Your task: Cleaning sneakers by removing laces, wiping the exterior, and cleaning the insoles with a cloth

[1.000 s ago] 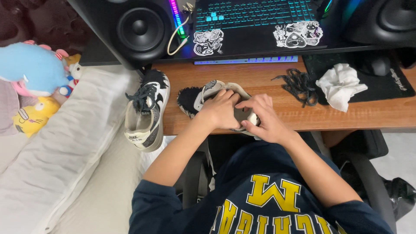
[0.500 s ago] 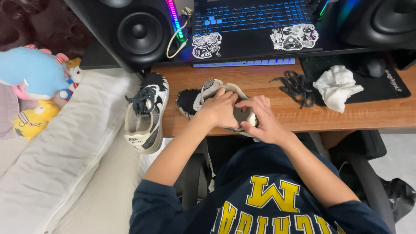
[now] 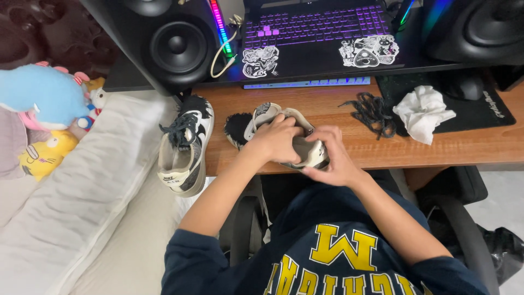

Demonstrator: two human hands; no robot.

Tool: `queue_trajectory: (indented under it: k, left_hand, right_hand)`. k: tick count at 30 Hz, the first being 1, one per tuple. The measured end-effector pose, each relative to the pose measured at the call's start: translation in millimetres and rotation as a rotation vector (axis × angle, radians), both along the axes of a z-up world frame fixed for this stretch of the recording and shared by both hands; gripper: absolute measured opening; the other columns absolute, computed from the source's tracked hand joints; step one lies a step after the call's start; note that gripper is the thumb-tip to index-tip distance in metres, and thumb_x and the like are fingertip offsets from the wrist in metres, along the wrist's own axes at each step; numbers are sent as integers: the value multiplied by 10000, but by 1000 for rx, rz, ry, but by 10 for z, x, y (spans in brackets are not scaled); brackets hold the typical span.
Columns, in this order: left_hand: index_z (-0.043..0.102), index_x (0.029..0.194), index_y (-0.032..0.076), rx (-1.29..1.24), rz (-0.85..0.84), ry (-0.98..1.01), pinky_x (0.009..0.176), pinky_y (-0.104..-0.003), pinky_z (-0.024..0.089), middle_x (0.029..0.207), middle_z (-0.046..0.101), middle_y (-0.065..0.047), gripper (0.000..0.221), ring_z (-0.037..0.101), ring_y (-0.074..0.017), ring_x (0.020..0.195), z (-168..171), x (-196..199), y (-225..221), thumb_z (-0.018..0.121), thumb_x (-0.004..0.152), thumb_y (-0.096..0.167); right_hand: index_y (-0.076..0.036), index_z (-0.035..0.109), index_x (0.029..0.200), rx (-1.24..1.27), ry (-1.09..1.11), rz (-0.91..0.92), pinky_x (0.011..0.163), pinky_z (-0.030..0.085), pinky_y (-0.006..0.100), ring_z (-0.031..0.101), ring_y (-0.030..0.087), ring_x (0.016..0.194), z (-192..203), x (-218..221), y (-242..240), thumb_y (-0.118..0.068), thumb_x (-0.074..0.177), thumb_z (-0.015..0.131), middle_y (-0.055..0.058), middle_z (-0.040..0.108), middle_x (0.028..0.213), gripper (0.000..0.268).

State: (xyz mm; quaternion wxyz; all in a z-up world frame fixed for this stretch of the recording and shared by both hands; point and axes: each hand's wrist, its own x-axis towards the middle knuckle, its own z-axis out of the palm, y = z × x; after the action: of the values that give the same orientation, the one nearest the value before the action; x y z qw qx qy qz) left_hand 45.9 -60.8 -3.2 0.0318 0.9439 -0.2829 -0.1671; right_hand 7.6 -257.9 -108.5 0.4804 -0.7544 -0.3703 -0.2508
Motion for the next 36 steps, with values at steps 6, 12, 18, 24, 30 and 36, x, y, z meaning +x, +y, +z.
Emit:
queue_trajectory:
  k: [6, 12, 18, 24, 30, 36]
  left_hand:
    - [700, 1189, 240, -187, -122, -95, 1034, -468, 450, 1134, 547, -30, 570, 450, -295, 1206, -149, -23, 38, 724, 659, 448]
    - [721, 929, 209, -632, -261, -98, 891, -433, 378, 905, 473, 4, 241, 434, -256, 978, -466, 240, 213, 780, 754, 363]
    - [669, 750, 96, -1108, -311, 49, 873, -403, 406, 892, 410, -2, 210, 428, -219, 913, -293, 275, 338, 809, 847, 218]
    - [685, 854, 90, -1342, -348, 52, 1011, -359, 364, 1063, 422, -48, 204, 430, -191, 1025, -366, 430, 455, 816, 909, 237]
    - [725, 948, 174, -1167, -310, -42, 1039, -409, 383, 1357, 470, -60, 189, 469, -240, 1087, -83, 147, 542, 781, 927, 354]
    - [652, 894, 250, -1306, -499, 18, 1092, -460, 373, 1300, 600, -86, 197, 503, -275, 1226, 326, -269, 383, 668, 968, 432]
  right_hand:
    - [-113, 530, 1194, 5, -42, -86, 1062, 401, 395, 454, 298, 1194, -99, -121, 61, -456, 664, 966, 86, 398, 1194, 767]
    - [-88, 576, 1152, 139, -111, -159, 1149, 384, 499, 421, 386, 1298, -159, -145, 172, -366, 607, 1010, 112, 347, 1213, 750]
    - [-126, 370, 1381, 233, -75, -184, 1195, 306, 605, 197, 457, 1518, 3, -298, 361, -276, 634, 993, 198, 209, 1464, 984]
    - [-11, 247, 1525, 203, 81, -188, 1198, 325, 589, 315, 476, 1488, 186, -476, 555, -231, 683, 960, 266, 285, 1550, 1125]
    - [47, 205, 1561, 114, 124, -305, 1137, 362, 679, 361, 577, 1414, 240, -566, 767, -162, 685, 925, 362, 266, 1587, 1154]
    - [9, 185, 1609, 182, 192, -258, 1229, 273, 591, 272, 501, 1509, 92, -445, 889, -270, 704, 913, 282, 228, 1638, 1194]
